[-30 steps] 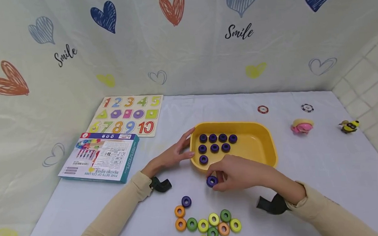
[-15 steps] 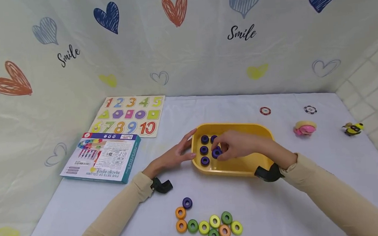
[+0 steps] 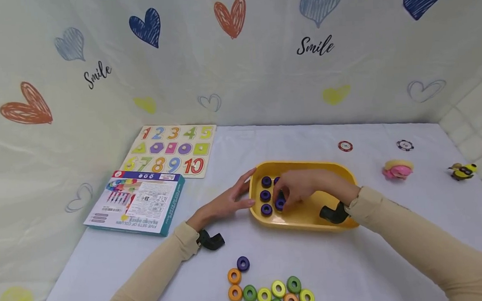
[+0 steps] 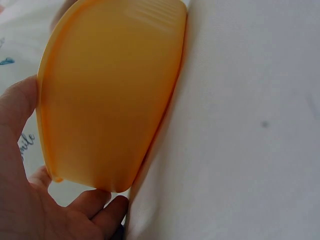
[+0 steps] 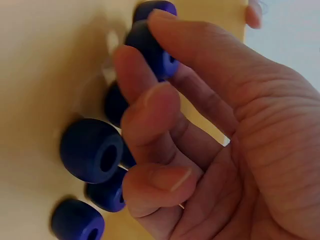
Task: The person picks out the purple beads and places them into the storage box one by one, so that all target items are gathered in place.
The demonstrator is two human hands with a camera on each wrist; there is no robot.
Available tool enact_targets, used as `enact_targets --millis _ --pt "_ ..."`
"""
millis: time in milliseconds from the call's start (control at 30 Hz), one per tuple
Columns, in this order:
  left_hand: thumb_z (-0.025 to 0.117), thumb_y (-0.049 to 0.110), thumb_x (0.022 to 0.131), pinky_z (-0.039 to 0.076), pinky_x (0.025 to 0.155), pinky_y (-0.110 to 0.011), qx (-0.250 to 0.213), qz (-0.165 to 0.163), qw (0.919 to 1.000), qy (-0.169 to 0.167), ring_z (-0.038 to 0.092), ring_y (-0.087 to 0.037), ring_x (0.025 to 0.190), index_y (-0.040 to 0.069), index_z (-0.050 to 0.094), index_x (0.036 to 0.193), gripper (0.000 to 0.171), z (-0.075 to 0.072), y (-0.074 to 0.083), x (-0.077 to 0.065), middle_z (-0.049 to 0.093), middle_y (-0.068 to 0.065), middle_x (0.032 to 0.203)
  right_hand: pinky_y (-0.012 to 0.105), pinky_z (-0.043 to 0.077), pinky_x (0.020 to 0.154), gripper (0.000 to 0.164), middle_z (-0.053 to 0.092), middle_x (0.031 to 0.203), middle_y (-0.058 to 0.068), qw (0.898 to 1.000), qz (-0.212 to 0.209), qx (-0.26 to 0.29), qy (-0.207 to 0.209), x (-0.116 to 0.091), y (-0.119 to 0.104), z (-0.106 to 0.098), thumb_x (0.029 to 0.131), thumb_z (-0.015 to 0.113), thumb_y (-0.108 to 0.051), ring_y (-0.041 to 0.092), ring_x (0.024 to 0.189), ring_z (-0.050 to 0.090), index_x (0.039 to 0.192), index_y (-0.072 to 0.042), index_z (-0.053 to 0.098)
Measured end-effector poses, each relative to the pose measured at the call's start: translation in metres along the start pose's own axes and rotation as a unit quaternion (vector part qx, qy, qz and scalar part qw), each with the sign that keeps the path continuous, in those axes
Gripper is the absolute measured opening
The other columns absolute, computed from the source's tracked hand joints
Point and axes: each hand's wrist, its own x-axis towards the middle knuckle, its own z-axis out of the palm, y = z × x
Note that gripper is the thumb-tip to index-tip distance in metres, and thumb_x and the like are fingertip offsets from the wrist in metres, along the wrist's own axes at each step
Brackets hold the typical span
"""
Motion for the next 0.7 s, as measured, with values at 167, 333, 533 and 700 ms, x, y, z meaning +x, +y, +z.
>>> enact_targets --millis 167,333,533,700 --pt "0.051 0.062 0.080 0.016 0.107 -0.041 0.005 0.000 1.0000 0.002 0.021 -0.004 0.131 0.044 0.000 0.141 0.082 0.001 -0.001 0.000 0.020 0.009 0.146 0.022 0.045 0.047 0.028 0.058 0.069 -0.004 0.999 0.017 0.017 -0.027 0.001 0.002 0.004 0.077 0.072 -0.022 0.008 0.050 0.050 0.104 -0.018 0.066" --pt "0.052 0.062 0.079 0.015 0.107 -0.040 0.003 -0.002 1.0000 0.003 0.021 -0.004 0.131 0.045 0.000 0.141 0.082 0.001 -0.001 0.000 0.021 0.009 0.146 0.021 0.045 0.045 0.027 0.059 0.072 -0.002 0.999 0.029 0.034 -0.032 -0.001 0.004 0.007 0.078 0.071 -0.016 0.009 0.049 0.050 0.104 -0.017 0.066" --pt "0.052 0.061 0.080 0.014 0.107 -0.040 0.000 0.002 1.0000 0.002 0.021 -0.005 0.131 0.044 0.000 0.141 0.082 0.002 -0.002 0.000 0.022 0.008 0.146 0.023 0.046 0.046 0.027 0.061 0.075 0.000 0.999 0.024 0.035 -0.027 -0.004 0.005 0.008 0.079 0.070 -0.016 0.010 0.049 0.052 0.106 -0.016 0.065" --pt "0.052 0.058 0.082 0.014 0.107 -0.040 -0.002 0.006 1.0000 -0.002 0.021 -0.007 0.132 0.039 0.001 0.143 0.082 0.000 0.004 -0.001 0.022 0.002 0.147 0.024 0.047 0.050 0.027 0.058 0.079 -0.001 1.000 0.021 0.023 0.000 -0.012 -0.001 0.002 0.083 0.066 -0.015 0.010 0.055 0.053 0.109 -0.012 0.063"
